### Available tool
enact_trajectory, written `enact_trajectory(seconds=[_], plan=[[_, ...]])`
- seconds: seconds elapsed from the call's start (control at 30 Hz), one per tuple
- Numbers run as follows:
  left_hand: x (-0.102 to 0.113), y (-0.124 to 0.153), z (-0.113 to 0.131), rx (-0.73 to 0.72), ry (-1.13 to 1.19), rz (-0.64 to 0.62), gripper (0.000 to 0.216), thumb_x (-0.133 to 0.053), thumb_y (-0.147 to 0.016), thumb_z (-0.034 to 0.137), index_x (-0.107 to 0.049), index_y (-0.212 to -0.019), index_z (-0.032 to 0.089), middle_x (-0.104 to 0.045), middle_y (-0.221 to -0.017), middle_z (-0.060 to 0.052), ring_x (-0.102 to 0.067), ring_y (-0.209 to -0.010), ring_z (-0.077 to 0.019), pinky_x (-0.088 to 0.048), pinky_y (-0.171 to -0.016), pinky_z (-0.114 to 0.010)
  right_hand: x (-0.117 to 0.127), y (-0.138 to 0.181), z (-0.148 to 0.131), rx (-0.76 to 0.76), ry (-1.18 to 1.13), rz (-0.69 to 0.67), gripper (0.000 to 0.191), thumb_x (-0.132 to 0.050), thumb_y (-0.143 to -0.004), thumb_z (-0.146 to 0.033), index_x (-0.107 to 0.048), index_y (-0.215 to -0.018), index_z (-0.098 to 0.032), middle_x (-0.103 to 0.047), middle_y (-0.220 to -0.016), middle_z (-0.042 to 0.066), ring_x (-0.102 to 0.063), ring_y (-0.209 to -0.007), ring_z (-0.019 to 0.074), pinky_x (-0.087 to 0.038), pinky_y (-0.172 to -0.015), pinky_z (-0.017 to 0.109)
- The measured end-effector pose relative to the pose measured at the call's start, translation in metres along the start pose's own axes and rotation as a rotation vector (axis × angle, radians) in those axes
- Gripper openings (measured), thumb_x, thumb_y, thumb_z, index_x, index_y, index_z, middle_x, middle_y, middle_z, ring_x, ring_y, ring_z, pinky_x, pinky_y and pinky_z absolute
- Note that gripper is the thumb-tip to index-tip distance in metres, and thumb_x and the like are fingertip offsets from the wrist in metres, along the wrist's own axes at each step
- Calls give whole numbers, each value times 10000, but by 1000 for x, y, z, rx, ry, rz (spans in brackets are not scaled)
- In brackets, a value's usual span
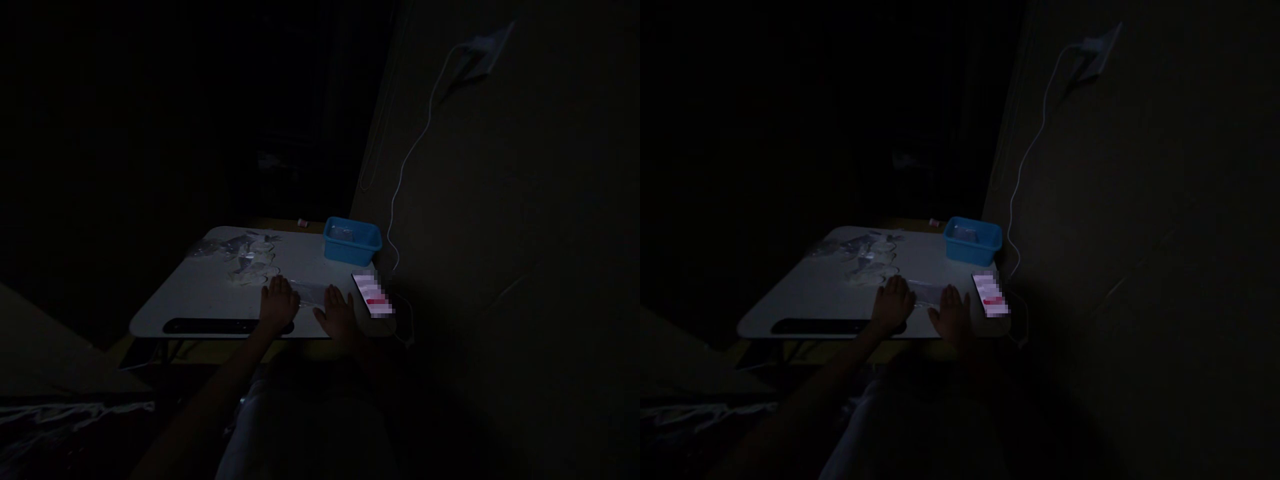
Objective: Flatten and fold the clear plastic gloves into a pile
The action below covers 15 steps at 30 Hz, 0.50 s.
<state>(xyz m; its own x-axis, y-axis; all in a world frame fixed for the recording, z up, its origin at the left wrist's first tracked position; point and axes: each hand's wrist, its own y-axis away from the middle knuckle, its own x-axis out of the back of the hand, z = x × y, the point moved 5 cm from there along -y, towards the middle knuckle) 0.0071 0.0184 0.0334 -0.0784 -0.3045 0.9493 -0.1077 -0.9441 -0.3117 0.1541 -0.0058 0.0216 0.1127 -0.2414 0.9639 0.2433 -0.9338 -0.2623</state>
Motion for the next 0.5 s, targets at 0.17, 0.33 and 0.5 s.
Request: enact_trajectory(seconds=[0.17,0.33,0.5], plan=[[4,1,19,-248,99,-17,517,-149,-892,350,-343,-1310,113,-334,-1384,-105,-234,-1296,-220,-169,-1049,-423,1,-1,-1,-15,11,-28,613,-238,-872,-475,-317,-1320,-65,-264,-1392,176,-221,-1293,262,-136,-1014,514],[-1,-2,54,-371,176,-142,526,-127,-901,348,-317,-1319,93,-308,-1396,-101,-225,-1300,-175,-188,-1051,-348,5,0,-2,-24,-4,-51,553,-271,-865,-391,-306,-1332,-98,-267,-1399,152,-202,-1300,249,-138,-1017,501],[-12,-2,72,-390,181,-207,522,-92,-904,346,-302,-1331,129,-315,-1394,-87,-219,-1302,-162,-183,-1049,-365,9,0,-3,-13,-19,-86,547,-302,-853,-347,-242,-1365,-166,-245,-1416,116,-168,-1310,247,-121,-1019,493]])
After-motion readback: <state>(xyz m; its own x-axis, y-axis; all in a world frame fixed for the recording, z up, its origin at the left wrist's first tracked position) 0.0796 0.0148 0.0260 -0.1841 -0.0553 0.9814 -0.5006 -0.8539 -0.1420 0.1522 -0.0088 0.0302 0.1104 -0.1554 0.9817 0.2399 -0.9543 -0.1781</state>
